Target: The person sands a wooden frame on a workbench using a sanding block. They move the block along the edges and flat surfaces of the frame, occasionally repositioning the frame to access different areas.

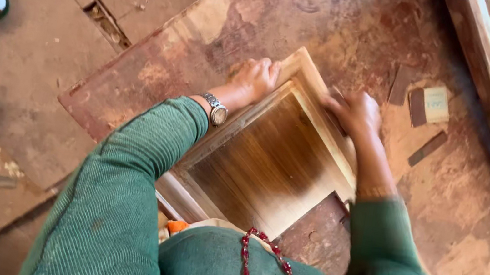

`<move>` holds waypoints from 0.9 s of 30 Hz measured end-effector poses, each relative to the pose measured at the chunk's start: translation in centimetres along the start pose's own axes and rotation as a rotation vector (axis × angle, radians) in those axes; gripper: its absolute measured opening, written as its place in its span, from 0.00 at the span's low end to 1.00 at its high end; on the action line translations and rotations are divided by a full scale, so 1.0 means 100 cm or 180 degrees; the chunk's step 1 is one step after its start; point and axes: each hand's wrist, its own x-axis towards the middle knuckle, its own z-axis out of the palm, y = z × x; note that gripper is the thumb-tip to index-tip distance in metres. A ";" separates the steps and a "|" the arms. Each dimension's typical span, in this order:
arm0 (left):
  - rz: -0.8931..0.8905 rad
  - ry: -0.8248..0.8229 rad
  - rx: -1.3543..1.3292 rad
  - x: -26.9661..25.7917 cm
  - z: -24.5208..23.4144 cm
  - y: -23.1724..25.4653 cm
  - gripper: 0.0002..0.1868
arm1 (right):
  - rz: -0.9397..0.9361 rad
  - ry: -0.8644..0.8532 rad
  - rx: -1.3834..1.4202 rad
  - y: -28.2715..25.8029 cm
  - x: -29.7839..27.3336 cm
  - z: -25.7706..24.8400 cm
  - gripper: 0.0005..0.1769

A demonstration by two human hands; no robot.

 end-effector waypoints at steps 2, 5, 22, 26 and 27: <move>0.0090 0.0037 0.0236 -0.005 -0.005 0.006 0.14 | -0.0260 0.0170 -0.0116 -0.033 0.010 0.003 0.33; -0.0305 0.0084 0.0130 -0.004 -0.027 0.010 0.16 | -0.1424 0.1006 0.0564 -0.072 0.016 0.005 0.23; -0.1217 -0.0368 -0.0087 0.002 -0.011 0.001 0.29 | -0.1686 0.2164 0.0088 -0.022 -0.032 0.048 0.19; -0.0951 -0.0497 -0.0020 -0.006 -0.004 -0.007 0.28 | -0.1864 0.2004 0.0144 -0.009 -0.040 0.043 0.16; -0.0708 -0.0204 0.0108 0.016 -0.007 -0.012 0.27 | -0.1824 0.1950 0.0116 -0.013 -0.023 0.033 0.18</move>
